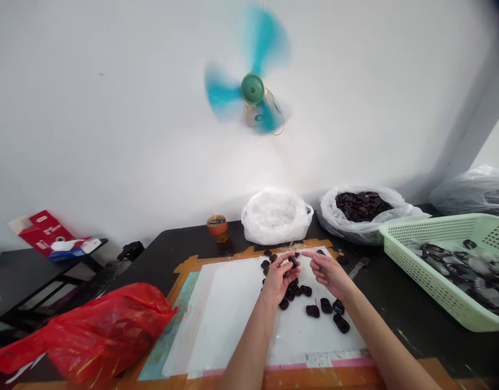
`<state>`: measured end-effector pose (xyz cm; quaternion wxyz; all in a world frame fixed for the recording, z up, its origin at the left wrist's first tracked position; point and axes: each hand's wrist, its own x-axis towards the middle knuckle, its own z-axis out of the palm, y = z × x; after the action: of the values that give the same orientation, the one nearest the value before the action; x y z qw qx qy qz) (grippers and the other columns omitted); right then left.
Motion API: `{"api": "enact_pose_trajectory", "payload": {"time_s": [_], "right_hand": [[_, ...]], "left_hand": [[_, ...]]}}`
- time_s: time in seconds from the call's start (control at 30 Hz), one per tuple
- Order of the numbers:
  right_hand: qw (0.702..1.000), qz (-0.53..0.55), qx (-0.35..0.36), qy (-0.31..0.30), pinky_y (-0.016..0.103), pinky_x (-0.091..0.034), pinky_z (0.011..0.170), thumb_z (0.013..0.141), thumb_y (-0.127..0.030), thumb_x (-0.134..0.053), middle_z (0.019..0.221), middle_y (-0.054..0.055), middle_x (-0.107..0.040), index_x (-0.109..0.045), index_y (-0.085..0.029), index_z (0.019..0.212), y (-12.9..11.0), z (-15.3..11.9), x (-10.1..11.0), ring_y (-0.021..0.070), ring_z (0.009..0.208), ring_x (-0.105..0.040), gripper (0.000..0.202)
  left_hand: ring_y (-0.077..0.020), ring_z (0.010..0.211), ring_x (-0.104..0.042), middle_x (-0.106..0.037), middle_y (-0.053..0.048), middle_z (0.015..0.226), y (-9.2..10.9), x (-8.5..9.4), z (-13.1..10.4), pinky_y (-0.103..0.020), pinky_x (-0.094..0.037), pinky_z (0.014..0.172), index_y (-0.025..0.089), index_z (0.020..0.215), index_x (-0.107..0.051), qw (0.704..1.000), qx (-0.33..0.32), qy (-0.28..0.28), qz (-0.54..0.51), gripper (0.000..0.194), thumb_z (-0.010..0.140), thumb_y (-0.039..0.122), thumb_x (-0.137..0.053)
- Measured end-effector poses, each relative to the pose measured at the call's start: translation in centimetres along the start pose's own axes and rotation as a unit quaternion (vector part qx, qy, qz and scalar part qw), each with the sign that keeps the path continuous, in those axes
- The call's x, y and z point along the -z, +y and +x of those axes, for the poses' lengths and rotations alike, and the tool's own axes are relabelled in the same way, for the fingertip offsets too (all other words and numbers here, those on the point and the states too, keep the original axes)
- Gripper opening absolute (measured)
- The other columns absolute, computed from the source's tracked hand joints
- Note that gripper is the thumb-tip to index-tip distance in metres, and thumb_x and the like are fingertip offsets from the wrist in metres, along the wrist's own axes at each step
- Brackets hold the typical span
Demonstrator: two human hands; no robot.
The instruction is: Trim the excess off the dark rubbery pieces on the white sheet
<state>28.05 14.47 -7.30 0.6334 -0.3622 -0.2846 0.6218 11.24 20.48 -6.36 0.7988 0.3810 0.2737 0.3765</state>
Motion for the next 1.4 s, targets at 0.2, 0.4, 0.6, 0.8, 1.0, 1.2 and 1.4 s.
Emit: {"api": "enact_pose_trajectory", "payload": {"time_s": [0.2, 0.4, 0.6, 0.8, 1.0, 1.2, 1.4], "right_hand": [[0.999, -0.019, 0.027, -0.003, 0.016, -0.024, 0.044, 0.079, -0.041, -0.067, 0.065, -0.003, -0.031, -0.07, -0.015, 0.106, 0.4, 0.0, -1.1, 0.0068, 0.055, -0.029, 0.037], [0.993, -0.098, 0.069, -0.02, 0.019, -0.013, 0.042, 0.078, -0.038, -0.07, 0.069, -0.002, -0.041, -0.06, -0.022, 0.123, 0.5, -0.7, -2.0, 0.0043, 0.049, -0.023, 0.049], [0.954, -0.247, 0.16, 0.056, 0.02, -0.017, 0.041, 0.075, -0.043, -0.071, 0.084, 0.006, -0.061, -0.066, -0.019, 0.107, 0.3, -0.5, -2.1, 0.0054, 0.048, -0.03, 0.04], [0.951, -0.267, 0.135, 0.077, 0.019, -0.016, 0.039, 0.075, -0.043, -0.071, 0.084, 0.007, -0.066, -0.064, -0.019, 0.104, 0.4, -0.4, -1.9, 0.0049, 0.045, -0.029, 0.038], [0.968, -0.236, 0.081, 0.019, 0.02, -0.009, 0.038, 0.075, -0.046, -0.07, 0.076, 0.004, -0.065, -0.063, -0.017, 0.092, 0.8, -0.3, -1.7, 0.0017, 0.04, -0.02, 0.034], [0.976, -0.195, 0.097, 0.015, 0.021, -0.007, 0.039, 0.074, -0.049, -0.071, 0.061, -0.002, -0.053, -0.06, -0.016, 0.079, 0.8, -0.4, -2.2, 0.0016, 0.04, -0.018, 0.035], [0.975, -0.193, 0.106, 0.008, 0.02, -0.009, 0.039, 0.075, -0.049, -0.07, 0.058, -0.003, -0.048, -0.061, -0.016, 0.08, 0.4, -0.7, -2.4, 0.0025, 0.041, -0.02, 0.035]], "left_hand": [[-0.0054, 0.058, -0.055, -0.062, -0.002, 0.076, 0.0, -0.1, 0.1, -0.014, -0.043, 0.054, 0.015, 0.099, -0.065, 0.999, -0.036, -0.009, -0.027, 0.031, 0.07, 0.021, -0.075], [-0.0114, 0.068, -0.062, -0.067, -0.012, 0.095, 0.1, -0.2, -0.1, -0.017, -0.044, 0.055, 0.014, 0.109, -0.061, 0.999, -0.01, -0.024, -0.044, 0.037, 0.074, 0.024, -0.069], [-0.0108, 0.059, -0.059, -0.068, -0.008, 0.08, -0.4, -0.3, 0.2, -0.018, -0.041, 0.051, 0.013, 0.091, -0.063, 0.999, -0.035, 0.005, 0.038, 0.028, 0.07, 0.028, -0.074], [-0.0064, 0.05, -0.048, -0.063, -0.004, 0.069, -0.6, -0.3, 0.4, -0.018, -0.032, 0.045, 0.01, 0.092, -0.068, 0.985, -0.1, 0.008, 0.138, 0.035, 0.075, 0.041, -0.069], [-0.0073, 0.051, -0.049, -0.056, 0.002, 0.061, -0.5, -0.3, 0.3, -0.017, -0.034, 0.046, 0.015, 0.095, -0.064, 0.989, -0.106, 0.009, 0.098, 0.034, 0.07, 0.036, -0.074], [-0.009, 0.058, -0.056, -0.063, -0.004, 0.072, -0.5, -0.5, 0.1, -0.02, -0.045, 0.056, 0.012, 0.096, -0.066, 0.99, -0.096, 0.004, 0.104, 0.037, 0.069, 0.035, -0.076], [-0.0113, 0.064, -0.059, -0.063, -0.004, 0.073, -0.4, -0.8, -0.2, -0.022, -0.048, 0.061, 0.014, 0.099, -0.065, 0.995, -0.062, -0.043, 0.072, 0.039, 0.07, 0.038, -0.076]]}}
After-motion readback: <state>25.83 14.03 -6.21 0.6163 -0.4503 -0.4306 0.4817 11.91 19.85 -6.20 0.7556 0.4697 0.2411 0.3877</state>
